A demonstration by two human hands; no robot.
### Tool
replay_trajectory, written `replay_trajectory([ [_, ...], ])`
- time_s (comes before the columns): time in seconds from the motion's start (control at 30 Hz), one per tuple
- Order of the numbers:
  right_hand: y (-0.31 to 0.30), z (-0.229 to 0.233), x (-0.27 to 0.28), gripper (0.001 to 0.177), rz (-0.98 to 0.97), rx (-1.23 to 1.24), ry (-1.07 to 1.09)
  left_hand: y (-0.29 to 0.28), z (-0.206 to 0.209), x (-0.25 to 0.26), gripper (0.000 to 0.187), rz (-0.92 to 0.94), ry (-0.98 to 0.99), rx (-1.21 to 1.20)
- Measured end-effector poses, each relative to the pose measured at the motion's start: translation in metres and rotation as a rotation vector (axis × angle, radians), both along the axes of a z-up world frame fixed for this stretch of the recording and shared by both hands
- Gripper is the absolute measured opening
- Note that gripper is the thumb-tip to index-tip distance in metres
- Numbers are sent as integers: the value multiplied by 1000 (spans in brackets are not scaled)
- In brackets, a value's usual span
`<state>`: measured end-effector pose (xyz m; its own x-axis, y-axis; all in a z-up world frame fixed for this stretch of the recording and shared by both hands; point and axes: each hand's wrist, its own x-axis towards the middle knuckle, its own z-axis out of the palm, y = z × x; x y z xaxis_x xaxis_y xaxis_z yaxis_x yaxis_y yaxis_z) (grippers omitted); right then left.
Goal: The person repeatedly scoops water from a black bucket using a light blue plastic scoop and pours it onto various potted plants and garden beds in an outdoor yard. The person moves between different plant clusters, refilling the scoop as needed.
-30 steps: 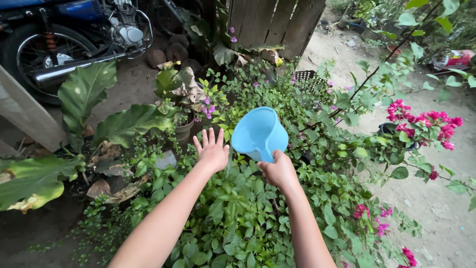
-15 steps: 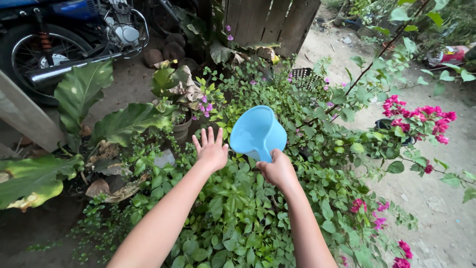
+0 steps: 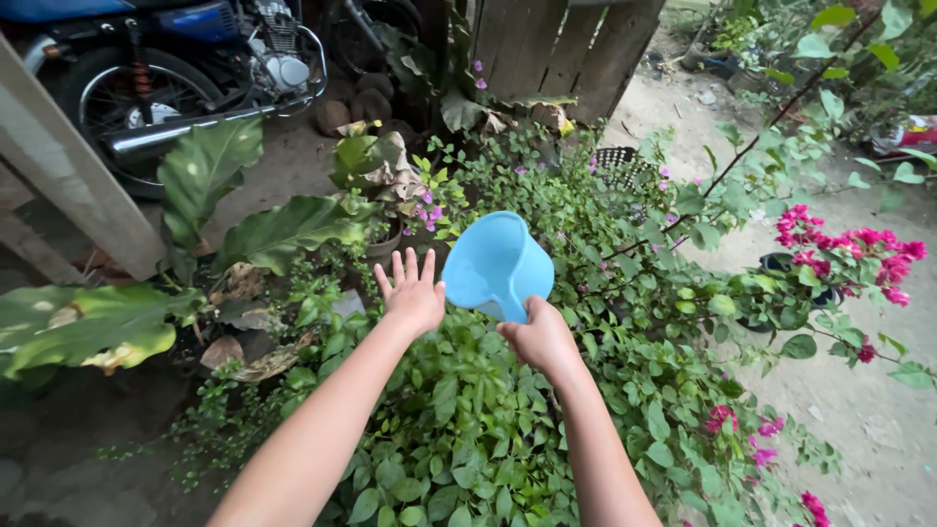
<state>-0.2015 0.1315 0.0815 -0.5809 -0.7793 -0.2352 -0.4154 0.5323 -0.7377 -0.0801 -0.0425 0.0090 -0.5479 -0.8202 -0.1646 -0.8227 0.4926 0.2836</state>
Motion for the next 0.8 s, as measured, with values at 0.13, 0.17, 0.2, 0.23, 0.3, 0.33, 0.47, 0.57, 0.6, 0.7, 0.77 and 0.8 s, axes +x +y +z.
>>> replay_trajectory([
  [0.13,-2,-4,10,22,26,10,16,-2,0,10,65,21,9,-5],
  [0.17,-2,-3,12,21,28,7,-2,-3,-1,13,65,26,3,-9],
  [0.2,-3,-2,15,20,30,5,-20,-3,-2,15,65,30,-2,-13],
  [0.23,-4,-3,17,20,34,3,-18,-3,0,18,65,35,0,-15],
  [0.3,-4,-3,20,20,42,-3,-19,-1,2,23,65,46,3,-7],
  [0.33,-4,-3,23,20,44,-3,-19,0,2,26,65,48,3,-8],
  [0.47,-4,1,31,20,49,-18,-29,1,2,32,65,55,-26,-15],
  [0.57,-3,3,36,19,52,-25,-31,4,4,38,65,65,-20,-19],
  [0.6,-3,3,37,19,51,-30,-34,5,5,40,65,67,-10,-21],
  [0.7,-4,1,39,18,45,-41,-44,5,4,45,65,69,-11,-23],
  [0.77,-2,3,42,19,49,-40,-38,6,5,47,65,77,-11,-17],
  [0.8,0,4,43,19,48,-38,-32,7,5,48,65,81,-12,-11],
])
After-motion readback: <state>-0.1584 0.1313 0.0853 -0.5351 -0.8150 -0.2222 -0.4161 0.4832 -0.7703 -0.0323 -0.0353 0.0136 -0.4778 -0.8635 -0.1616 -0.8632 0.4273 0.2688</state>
